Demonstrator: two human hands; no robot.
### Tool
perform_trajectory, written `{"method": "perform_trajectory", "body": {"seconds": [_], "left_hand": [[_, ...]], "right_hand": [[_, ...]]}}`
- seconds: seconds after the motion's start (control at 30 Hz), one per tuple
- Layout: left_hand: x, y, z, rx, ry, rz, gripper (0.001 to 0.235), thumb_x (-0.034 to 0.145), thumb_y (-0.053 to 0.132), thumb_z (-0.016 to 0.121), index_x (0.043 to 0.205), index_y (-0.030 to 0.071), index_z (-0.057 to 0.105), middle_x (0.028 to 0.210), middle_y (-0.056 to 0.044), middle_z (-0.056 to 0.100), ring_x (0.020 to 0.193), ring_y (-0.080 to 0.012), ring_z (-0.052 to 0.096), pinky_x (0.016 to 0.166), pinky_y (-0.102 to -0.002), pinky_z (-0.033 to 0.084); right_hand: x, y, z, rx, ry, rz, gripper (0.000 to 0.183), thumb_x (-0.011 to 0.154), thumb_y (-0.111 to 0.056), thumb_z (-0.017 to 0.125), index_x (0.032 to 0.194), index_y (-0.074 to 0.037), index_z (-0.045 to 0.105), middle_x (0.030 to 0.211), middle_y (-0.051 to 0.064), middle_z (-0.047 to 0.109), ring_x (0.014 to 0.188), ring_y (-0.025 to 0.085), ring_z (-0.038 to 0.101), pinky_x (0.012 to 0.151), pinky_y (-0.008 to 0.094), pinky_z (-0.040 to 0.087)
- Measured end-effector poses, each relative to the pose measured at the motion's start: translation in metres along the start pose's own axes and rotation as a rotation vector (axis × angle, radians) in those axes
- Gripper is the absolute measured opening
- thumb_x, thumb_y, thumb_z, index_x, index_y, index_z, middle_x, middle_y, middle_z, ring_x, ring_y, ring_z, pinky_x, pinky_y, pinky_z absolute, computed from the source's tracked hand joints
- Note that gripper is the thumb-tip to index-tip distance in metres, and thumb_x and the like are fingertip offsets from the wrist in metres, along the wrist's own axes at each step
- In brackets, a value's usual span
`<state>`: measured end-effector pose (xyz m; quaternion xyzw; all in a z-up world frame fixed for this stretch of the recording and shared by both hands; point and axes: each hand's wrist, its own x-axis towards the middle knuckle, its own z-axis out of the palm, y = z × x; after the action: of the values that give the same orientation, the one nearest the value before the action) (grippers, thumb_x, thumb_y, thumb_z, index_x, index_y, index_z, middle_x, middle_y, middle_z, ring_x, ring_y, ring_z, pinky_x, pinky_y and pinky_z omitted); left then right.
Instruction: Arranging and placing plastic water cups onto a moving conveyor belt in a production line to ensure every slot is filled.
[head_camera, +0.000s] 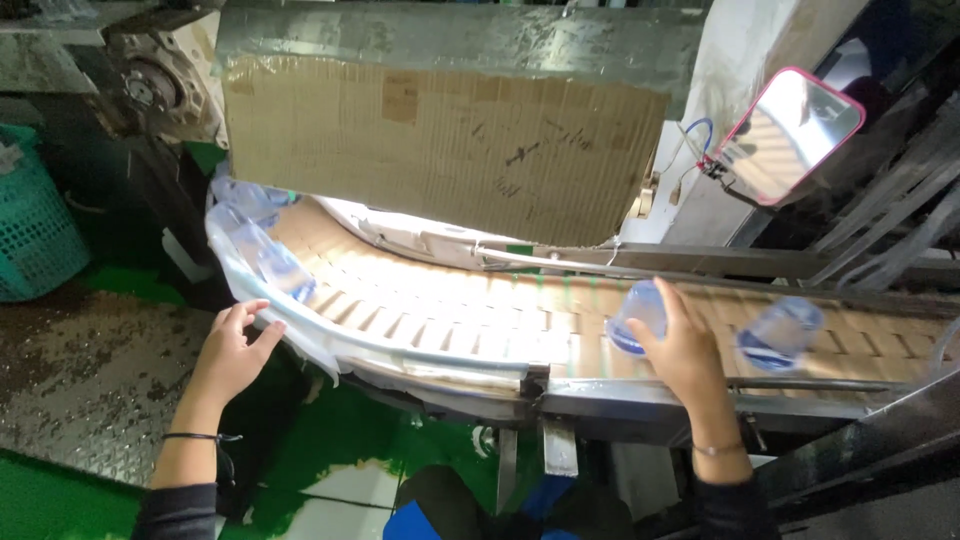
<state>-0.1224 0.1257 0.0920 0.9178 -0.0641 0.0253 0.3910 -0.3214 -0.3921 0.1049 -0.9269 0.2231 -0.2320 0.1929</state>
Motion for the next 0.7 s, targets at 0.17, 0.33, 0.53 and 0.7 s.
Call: {"method": "perform_trajectory", "body": {"seconds": [0.17,0.33,0.53,0.7], "left_hand": [[0.031,0.01,0.005,-0.005,-0.019,-0.089,0.057,0.093,0.036,0.059,0.142,0.01,0.05,0.151,-0.02,0.038,0.13,-0.0369,0.049,0.102,-0.054,0.048],[0.083,-0.015,0.037,0.091,0.073,-0.091,0.06,0.098,0.03,0.062,0.146,-0.001,0.045,0.146,-0.031,0.038,0.128,-0.0416,0.046,0.094,-0.054,0.053],[0.08,0.019,0.096,0.234,0.073,-0.011,0.073,0.098,0.023,0.066,0.152,-0.01,0.032,0.132,-0.039,0.045,0.07,-0.0281,0.068,0.057,-0.032,0.064],[0.051,0.052,0.157,0.175,-0.215,-0.088,0.091,0.09,0.028,0.07,0.159,-0.003,0.018,0.107,-0.014,0.075,0.098,-0.0303,0.072,0.085,-0.04,0.058]], "right_hand": [[-0.036,0.048,-0.007,-0.068,0.362,-0.311,0.049,0.092,-0.029,0.071,0.135,-0.006,0.063,0.13,0.016,0.067,0.117,0.032,0.061,0.099,0.047,0.048],[-0.054,0.06,0.007,-0.25,0.321,-0.147,0.023,0.097,-0.041,0.064,0.112,-0.026,0.073,0.082,-0.007,0.075,0.068,0.019,0.071,0.05,0.038,0.049],[-0.054,0.064,0.014,-0.241,0.357,-0.16,0.024,0.1,-0.04,0.059,0.108,-0.024,0.075,0.077,-0.006,0.073,0.062,0.017,0.07,0.046,0.035,0.049],[-0.056,0.064,0.013,-0.224,0.397,-0.259,0.027,0.103,-0.036,0.056,0.105,-0.018,0.076,0.073,-0.004,0.071,0.051,0.013,0.061,0.037,0.027,0.038]]}}
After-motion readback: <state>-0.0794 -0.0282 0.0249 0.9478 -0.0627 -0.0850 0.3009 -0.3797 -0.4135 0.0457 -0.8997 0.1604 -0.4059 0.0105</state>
